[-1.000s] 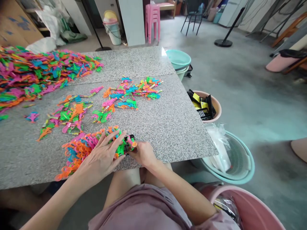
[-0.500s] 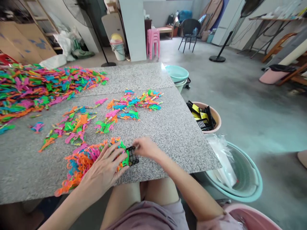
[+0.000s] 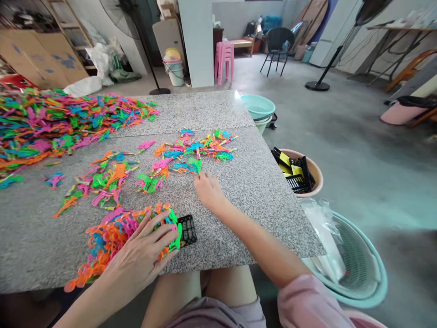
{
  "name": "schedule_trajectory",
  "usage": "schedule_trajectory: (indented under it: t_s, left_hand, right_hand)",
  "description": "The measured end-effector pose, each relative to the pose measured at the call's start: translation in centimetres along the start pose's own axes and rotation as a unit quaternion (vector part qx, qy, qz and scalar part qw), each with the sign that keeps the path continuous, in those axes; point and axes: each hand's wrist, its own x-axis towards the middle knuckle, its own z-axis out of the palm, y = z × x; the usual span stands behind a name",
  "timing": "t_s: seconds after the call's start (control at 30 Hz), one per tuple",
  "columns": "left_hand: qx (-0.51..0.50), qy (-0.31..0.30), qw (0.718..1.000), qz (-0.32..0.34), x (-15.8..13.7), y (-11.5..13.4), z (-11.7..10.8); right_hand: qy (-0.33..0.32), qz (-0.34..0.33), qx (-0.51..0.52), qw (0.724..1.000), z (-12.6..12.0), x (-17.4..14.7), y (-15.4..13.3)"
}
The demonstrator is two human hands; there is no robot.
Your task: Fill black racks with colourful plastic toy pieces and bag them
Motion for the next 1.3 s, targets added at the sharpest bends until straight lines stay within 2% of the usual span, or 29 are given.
schedule_trajectory:
  t_s: [0.1, 0.2, 0.3, 0.4, 0.5, 0.6, 0.67, 0.73, 0.83, 0.93, 1.17, 1.3]
  left_hand:
    - [0.015, 0.017, 1.0, 0.002, 0.1, 0.2, -0.1]
    - [0.017, 0.021, 1.0, -0.008, 0.1, 0.4, 0.0]
    - [0.007, 0.011, 1.0, -0.025, 0.1, 0.6, 0.0]
    - [-0.009, 0.009, 0.999, -0.034, 0.0, 0.8, -0.2]
    - [-0.02, 0.013, 0.999, -0.03, 0.0, 0.7, -0.3]
    - [-0.017, 0.005, 1.0, -0.012, 0.0, 0.4, -0.5]
    - [-0.007, -0.004, 1.0, 0.009, -0.1, 0.1, -0.7]
    - [0.001, -0.007, 0.999, 0.031, -0.2, -0.1, -0.9]
    - [0.01, -0.008, 0.999, 0.038, -0.3, -0.1, -1.0]
    - [0.015, -0.006, 0.999, 0.03, -0.3, 0.1, -1.0]
    - [-0.001, -0.01, 1.0, 0.009, -0.3, 0.4, -0.9]
    - [-0.004, 0.0, 1.0, 0.012, -0.2, 0.3, -0.8]
  right_hand:
    - [0.031, 0.0, -0.045, 0.999, -0.4, 4.7, 2.8]
    - [-0.006, -0.063, -0.049, 0.997, 0.0, 9.4, 4.6]
    - [-0.025, -0.128, -0.03, 0.991, 0.4, 11.2, 5.6]
    - [-0.005, -0.142, 0.024, 0.99, 0.5, 9.4, 6.2]
    - [0.04, -0.052, 0.164, 0.984, 0.8, 4.4, 5.8]
    - [-0.008, 0.067, 0.334, 0.94, 1.6, -1.8, 3.5]
    - [-0.054, 0.1, 0.408, 0.906, 2.2, -5.2, 1.2]
    - [-0.043, 0.111, 0.441, 0.89, 2.6, -7.2, -1.1]
    - [0.005, 0.08, 0.495, 0.865, 3.0, -7.5, -3.6]
    - [0.0, 0.006, 0.548, 0.837, 3.3, -6.1, -4.8]
    - [0.02, -0.1, 0.444, 0.89, 3.6, -4.2, -4.8]
    - [-0.031, -0.147, 0.395, 0.906, 2.2, -3.5, -4.1]
